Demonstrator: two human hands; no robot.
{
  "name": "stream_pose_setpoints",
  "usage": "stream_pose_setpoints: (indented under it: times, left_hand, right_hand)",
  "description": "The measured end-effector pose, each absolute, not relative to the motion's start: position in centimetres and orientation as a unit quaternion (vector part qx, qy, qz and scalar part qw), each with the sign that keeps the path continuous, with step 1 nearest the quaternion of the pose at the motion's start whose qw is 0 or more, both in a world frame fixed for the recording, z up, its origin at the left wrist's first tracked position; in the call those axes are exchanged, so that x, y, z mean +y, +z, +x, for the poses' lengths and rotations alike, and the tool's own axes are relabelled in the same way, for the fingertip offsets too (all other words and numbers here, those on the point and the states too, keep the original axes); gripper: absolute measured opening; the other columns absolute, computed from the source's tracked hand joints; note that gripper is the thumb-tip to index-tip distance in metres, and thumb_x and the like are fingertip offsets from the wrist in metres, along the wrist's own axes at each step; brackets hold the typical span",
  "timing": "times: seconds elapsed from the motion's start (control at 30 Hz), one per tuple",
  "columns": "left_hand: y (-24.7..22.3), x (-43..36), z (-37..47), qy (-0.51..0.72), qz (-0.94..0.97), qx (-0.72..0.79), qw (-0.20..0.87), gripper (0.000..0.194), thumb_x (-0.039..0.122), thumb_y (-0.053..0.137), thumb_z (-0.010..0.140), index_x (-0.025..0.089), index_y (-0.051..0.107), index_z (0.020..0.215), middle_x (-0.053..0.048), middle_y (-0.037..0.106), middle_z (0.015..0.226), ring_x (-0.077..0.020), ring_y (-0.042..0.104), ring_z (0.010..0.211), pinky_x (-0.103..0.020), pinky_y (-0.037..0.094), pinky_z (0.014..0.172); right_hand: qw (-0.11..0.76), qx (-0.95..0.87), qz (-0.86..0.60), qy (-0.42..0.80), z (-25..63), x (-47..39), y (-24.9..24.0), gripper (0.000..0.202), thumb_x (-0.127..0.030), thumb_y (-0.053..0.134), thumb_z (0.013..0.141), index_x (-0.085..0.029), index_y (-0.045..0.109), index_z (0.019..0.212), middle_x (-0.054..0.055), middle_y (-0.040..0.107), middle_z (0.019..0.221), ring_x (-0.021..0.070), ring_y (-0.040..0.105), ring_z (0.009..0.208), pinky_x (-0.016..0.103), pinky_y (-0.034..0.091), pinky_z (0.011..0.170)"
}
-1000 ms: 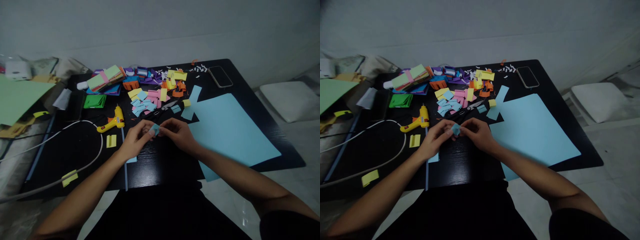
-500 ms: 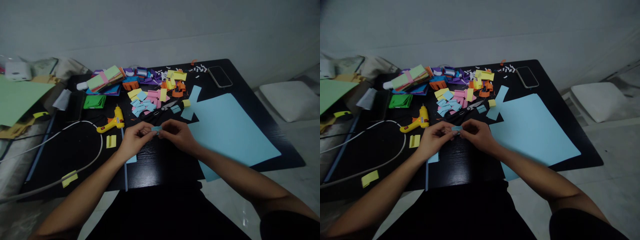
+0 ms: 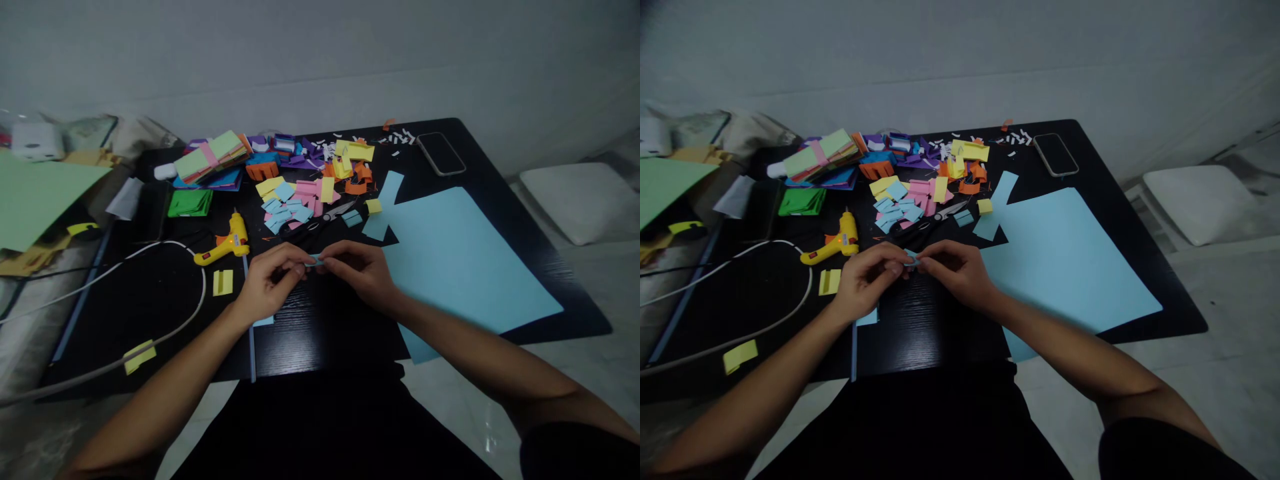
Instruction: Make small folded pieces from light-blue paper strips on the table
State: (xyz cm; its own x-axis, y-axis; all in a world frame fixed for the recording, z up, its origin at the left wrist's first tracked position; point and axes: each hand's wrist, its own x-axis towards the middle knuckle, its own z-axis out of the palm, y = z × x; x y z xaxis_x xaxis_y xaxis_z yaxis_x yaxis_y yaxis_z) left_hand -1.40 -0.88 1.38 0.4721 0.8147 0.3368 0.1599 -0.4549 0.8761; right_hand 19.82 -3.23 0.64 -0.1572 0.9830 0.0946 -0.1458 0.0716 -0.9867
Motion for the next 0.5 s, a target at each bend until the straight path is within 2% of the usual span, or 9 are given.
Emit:
stream_pose_setpoints:
  times: [0.13,0.2,0.27,0.4,0.5]
  left_hand:
    - [1.3,-1.0,-1.4,0.400,0.799,0.313,0.321,0.004,0.022,0.066,0.095,0.019,0.068,0.094,-0.006,0.072,0.091,-0.0178,0.068,0.085,-0.032,0.056,0.076]
    - [0.9,-1.0,-1.3,0.413,0.779,0.339,0.328,0.012,0.024,0.070,0.094,0.019,0.061,0.087,-0.005,0.071,0.089,-0.0172,0.068,0.084,-0.031,0.055,0.076]
    - [0.4,-1.0,-1.2,0.426,0.746,0.369,0.354,0.016,0.026,0.074,0.092,0.020,0.059,0.091,-0.003,0.071,0.089,-0.0152,0.068,0.081,-0.028,0.055,0.073]
    - [0.1,-0.9,-1.1,0.412,0.739,0.392,0.361,0.022,0.030,0.075,0.093,0.020,0.068,0.111,-0.002,0.075,0.090,-0.0136,0.070,0.076,-0.026,0.057,0.073]
    - [0.5,-0.8,-1.1,0.407,0.759,0.390,0.324,0.013,0.030,0.073,0.095,0.020,0.075,0.104,-0.003,0.077,0.089,-0.0139,0.070,0.075,-0.026,0.057,0.072]
  right_hand:
    - [0.526,-0.521,-0.431,0.516,19.4,-3.2,0.0,0.024,-0.035,0.088,0.079,-0.022,0.071,0.091,0.002,0.077,0.088,0.0183,0.075,0.083,0.034,0.063,0.083]
    - [0.535,-0.519,-0.428,0.511,19.3,-3.2,-0.3,0.029,-0.035,0.090,0.077,-0.023,0.070,0.094,0.002,0.078,0.092,0.0185,0.076,0.087,0.035,0.063,0.086]
    - [0.539,-0.523,-0.428,0.504,19.3,-3.1,-0.6,0.029,-0.035,0.090,0.078,-0.024,0.071,0.098,0.002,0.078,0.094,0.0186,0.076,0.090,0.035,0.064,0.088]
    - [0.537,-0.530,-0.438,0.489,19.3,-3.2,-0.4,0.024,-0.035,0.087,0.081,-0.025,0.075,0.099,0.001,0.080,0.095,0.0193,0.077,0.092,0.038,0.065,0.091]
    - [0.523,-0.534,-0.437,0.502,19.3,-3.3,-0.2,0.024,-0.035,0.087,0.081,-0.025,0.077,0.100,0.002,0.081,0.097,0.0202,0.078,0.093,0.038,0.065,0.091]
